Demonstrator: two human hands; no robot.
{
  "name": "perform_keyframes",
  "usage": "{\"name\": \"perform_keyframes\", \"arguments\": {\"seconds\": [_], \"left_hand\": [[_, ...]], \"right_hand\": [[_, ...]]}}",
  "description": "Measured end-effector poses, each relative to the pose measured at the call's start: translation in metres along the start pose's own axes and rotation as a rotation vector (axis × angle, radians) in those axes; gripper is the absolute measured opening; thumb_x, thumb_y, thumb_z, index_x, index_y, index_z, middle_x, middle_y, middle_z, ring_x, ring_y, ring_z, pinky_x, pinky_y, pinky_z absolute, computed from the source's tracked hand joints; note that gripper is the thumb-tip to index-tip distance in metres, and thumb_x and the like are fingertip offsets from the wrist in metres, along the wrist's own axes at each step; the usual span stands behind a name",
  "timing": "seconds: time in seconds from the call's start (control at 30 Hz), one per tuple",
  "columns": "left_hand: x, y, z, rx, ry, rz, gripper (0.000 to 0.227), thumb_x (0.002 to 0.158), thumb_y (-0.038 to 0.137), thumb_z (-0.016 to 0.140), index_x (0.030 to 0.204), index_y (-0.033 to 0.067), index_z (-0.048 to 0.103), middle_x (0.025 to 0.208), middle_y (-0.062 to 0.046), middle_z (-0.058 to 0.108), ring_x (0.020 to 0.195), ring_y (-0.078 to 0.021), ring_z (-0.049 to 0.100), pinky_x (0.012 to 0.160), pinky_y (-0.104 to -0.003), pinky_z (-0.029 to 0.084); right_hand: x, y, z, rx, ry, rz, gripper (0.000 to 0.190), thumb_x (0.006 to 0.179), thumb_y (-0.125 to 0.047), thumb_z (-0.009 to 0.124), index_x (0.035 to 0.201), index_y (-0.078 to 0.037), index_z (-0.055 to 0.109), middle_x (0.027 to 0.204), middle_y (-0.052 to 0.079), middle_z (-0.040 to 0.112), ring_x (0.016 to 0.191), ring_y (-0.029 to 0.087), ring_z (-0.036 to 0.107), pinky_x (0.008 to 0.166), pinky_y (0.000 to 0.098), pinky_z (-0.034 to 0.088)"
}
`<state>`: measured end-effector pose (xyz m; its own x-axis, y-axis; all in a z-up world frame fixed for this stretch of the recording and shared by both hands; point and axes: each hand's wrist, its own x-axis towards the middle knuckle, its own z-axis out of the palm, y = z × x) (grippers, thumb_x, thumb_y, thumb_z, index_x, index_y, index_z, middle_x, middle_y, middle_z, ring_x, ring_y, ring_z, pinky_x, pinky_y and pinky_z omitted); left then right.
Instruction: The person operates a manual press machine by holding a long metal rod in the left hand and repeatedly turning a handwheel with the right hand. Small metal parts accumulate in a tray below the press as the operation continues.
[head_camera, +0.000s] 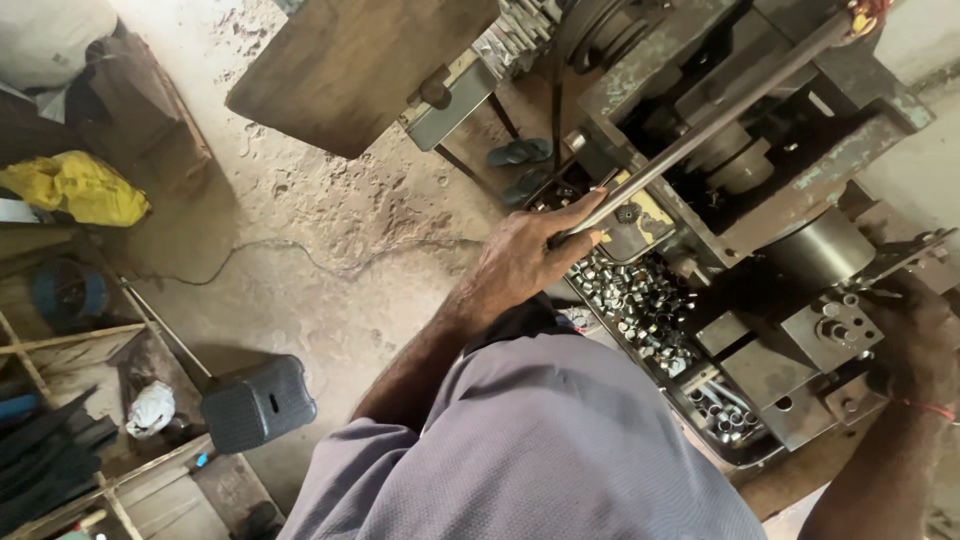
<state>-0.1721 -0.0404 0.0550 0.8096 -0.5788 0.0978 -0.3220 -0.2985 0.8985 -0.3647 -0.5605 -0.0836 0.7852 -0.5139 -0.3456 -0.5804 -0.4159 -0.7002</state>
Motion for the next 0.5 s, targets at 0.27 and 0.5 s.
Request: {"name": "perform_keyframes", "arguments": {"seconds": [0.27,0.5], "left_hand": [[0.001,0.006,-0.001,0.049,-0.035,-0.077,0.057,0.099,0.037,0.066,0.15,0.014,0.053,0.117,-0.014,0.076,0.096,-0.0283,0.078,0.087,-0.041,0.061],[0.001,0.007,-0.003,0.007,-0.045,-0.057,0.057,0.1,0.038,0.064,0.151,0.0144,0.05,0.118,-0.015,0.076,0.085,-0.0253,0.079,0.081,-0.04,0.062]], "right_hand": [[-0.017,-0.046,0.004,-0.222,0.119,-0.095,0.041,0.102,-0.018,0.075,0.134,0.006,0.067,0.121,0.024,0.07,0.099,0.028,0.068,0.079,0.0396,0.053],[-0.012,-0.04,0.013,0.277,0.013,-0.066,0.035,0.098,-0.01,0.072,0.129,0.006,0.066,0.117,0.017,0.071,0.096,0.021,0.066,0.078,0.0314,0.052]]}}
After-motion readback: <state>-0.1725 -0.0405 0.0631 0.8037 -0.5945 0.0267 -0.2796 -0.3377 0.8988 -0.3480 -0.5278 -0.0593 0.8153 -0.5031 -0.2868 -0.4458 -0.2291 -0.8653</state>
